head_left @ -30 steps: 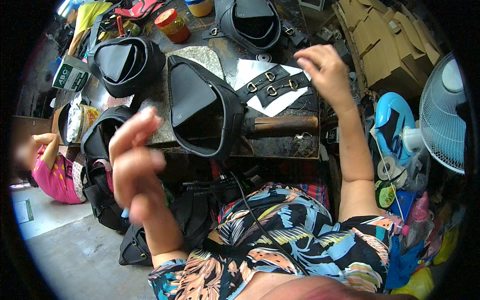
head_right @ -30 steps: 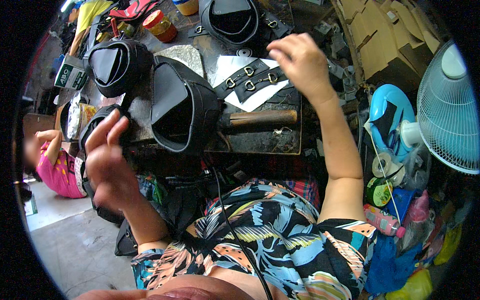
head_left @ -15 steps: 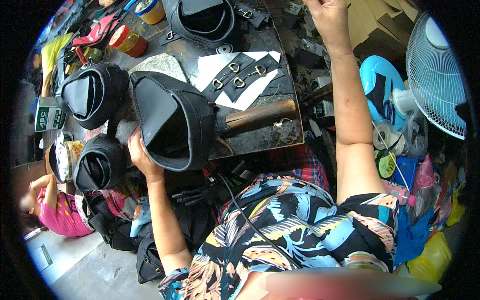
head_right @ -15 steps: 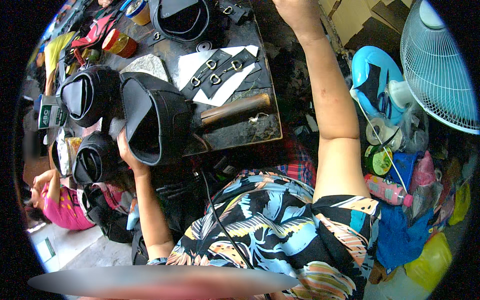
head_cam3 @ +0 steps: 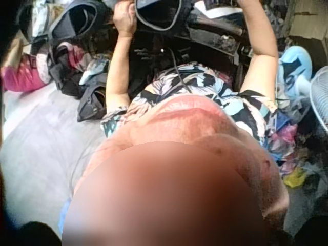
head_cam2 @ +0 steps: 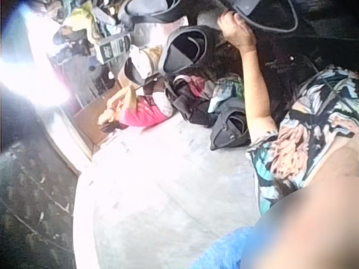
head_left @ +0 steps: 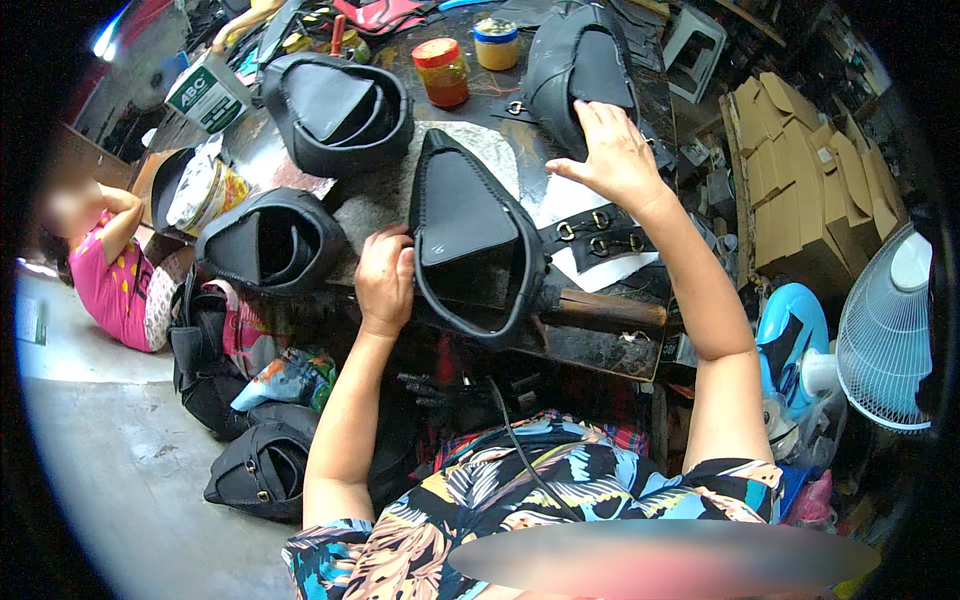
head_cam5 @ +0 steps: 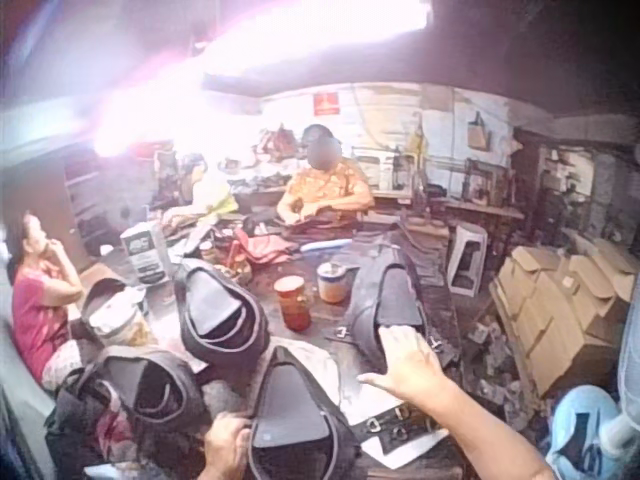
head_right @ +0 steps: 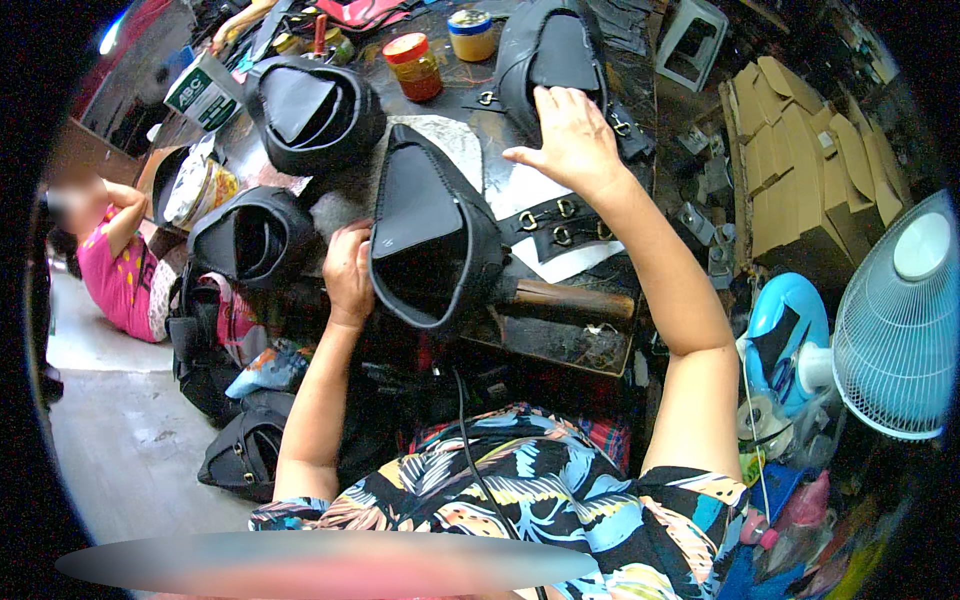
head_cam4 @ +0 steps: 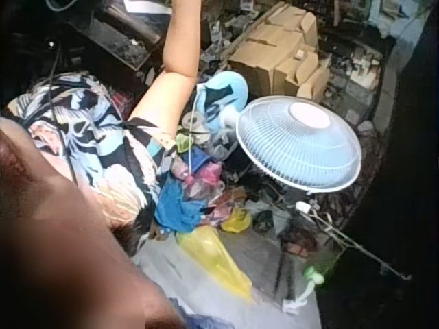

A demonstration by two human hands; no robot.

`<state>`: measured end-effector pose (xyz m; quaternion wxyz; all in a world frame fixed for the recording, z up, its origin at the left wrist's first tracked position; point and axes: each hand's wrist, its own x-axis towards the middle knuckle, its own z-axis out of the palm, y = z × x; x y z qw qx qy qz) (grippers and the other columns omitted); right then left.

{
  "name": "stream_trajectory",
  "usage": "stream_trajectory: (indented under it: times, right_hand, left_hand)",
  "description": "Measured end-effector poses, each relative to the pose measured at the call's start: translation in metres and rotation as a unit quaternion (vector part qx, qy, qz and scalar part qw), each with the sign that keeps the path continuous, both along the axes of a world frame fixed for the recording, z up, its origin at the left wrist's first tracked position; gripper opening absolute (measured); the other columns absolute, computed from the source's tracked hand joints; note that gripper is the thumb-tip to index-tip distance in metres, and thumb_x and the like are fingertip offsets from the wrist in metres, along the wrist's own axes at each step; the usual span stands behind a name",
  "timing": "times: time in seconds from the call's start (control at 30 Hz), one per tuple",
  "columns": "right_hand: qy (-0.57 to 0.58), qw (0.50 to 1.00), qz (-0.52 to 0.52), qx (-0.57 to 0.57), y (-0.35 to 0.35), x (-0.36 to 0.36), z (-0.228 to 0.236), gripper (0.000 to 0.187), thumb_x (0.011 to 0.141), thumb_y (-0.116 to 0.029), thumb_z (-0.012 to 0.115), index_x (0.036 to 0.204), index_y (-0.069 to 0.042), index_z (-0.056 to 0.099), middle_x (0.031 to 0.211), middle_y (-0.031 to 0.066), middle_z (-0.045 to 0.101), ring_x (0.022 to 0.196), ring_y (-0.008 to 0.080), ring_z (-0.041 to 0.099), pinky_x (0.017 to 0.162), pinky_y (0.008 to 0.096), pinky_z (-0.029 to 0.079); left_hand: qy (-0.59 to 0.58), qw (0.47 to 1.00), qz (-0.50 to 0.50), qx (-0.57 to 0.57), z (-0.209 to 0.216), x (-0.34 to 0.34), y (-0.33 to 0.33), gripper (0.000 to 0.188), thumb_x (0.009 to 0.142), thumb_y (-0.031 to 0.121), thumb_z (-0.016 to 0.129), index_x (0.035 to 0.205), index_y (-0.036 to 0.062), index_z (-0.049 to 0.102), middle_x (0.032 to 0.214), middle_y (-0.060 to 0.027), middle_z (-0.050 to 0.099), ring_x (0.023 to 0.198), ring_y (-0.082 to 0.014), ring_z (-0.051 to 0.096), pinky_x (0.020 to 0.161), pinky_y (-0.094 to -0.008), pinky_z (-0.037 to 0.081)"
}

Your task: The person assembles black handbags at a workbench. They pick up bag bodies, attach straps with metal buckles, and place finished bags on the table. The person handles multiple bags one at a time, turning them over and aligning straps before fastening.

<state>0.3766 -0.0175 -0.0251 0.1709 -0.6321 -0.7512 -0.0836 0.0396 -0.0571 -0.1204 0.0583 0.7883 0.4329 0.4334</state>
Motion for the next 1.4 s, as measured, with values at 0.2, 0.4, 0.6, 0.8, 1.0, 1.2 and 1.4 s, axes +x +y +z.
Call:
stream_trajectory:
  times: [0.2,0.4,0.6,0.8,1.0,1.2,1.4]
  right_hand:
    - [-0.045,0.998,-0.017,0.04,0.029,0.012,-0.024,0.076,0.073,-0.039,0.081,0.132,0.0,0.052,0.124,0.0191,0.059,0.115,0.0348,0.057,0.097,0.046,0.046]
    - [0.122,0.986,-0.016,0.114,0.074,0.053,0.001,0.03,0.078,-0.025,0.065,0.098,-0.004,0.06,0.093,0.0239,0.068,0.088,0.0402,0.066,0.079,0.0509,0.052]
    - [0.182,0.975,-0.003,0.131,0.092,0.085,0.06,0.033,0.083,-0.025,0.07,0.108,-0.004,0.065,0.082,0.0143,0.071,0.072,0.0241,0.067,0.07,0.0378,0.053]
    - [0.028,0.99,-0.05,0.129,0.091,0.06,0.048,0.049,0.082,-0.037,0.07,0.116,-0.004,0.058,0.1,0.0271,0.068,0.099,0.0436,0.066,0.082,0.0506,0.051]
    - [-0.037,0.998,-0.043,-0.02,0.082,0.046,-0.007,0.061,0.081,-0.036,0.072,0.13,-0.007,0.052,0.116,0.029,0.064,0.11,0.0432,0.062,0.094,0.0463,0.05]
    - [0.259,0.963,0.012,0.071,0.11,0.088,0.02,0.054,0.073,-0.028,0.075,0.12,-0.002,0.061,0.11,0.0218,0.069,0.095,0.0311,0.068,0.086,0.0387,0.052]
    - [0.418,0.903,0.025,0.097,0.097,0.123,0.092,0.03,0.086,-0.014,0.066,0.112,0.001,0.063,0.102,0.0059,0.069,0.09,0.0138,0.064,0.084,0.0286,0.05]
  left_hand:
    - [-0.002,1.0,-0.009,0.008,0.0,0.001,0.0,0.026,0.099,0.025,0.053,0.096,0.0007,0.063,0.108,-0.0188,0.066,0.105,-0.0377,0.061,0.092,-0.044,0.049]
    - [0.007,1.0,-0.002,0.012,0.0,0.01,-0.001,0.024,0.097,0.024,0.056,0.095,0.0018,0.063,0.106,-0.0175,0.067,0.103,-0.0365,0.061,0.09,-0.0435,0.05]
    - [0.01,1.0,-0.003,0.006,0.0,0.009,-0.001,0.022,0.096,0.023,0.058,0.095,0.002,0.064,0.107,-0.0165,0.067,0.104,-0.0356,0.062,0.09,-0.0428,0.05]
    - [0.007,1.0,-0.003,0.017,0.0,0.011,-0.001,0.02,0.096,0.022,0.059,0.095,0.0021,0.064,0.106,-0.0162,0.067,0.103,-0.0351,0.062,0.089,-0.0424,0.05]
    - [0.003,1.0,0.004,0.001,0.001,0.012,-0.002,0.021,0.096,0.022,0.058,0.095,0.0023,0.064,0.106,-0.0154,0.068,0.102,-0.0348,0.062,0.088,-0.0421,0.05]
    - [0.003,1.0,-0.001,0.012,0.001,0.011,-0.001,0.022,0.096,0.023,0.058,0.095,0.0024,0.064,0.105,-0.0155,0.068,0.102,-0.0351,0.062,0.088,-0.0422,0.05]
    - [-0.003,1.0,0.005,0.006,0.001,0.01,-0.003,0.02,0.095,0.022,0.059,0.094,0.0028,0.064,0.105,-0.0157,0.067,0.103,-0.0346,0.062,0.089,-0.0429,0.051]
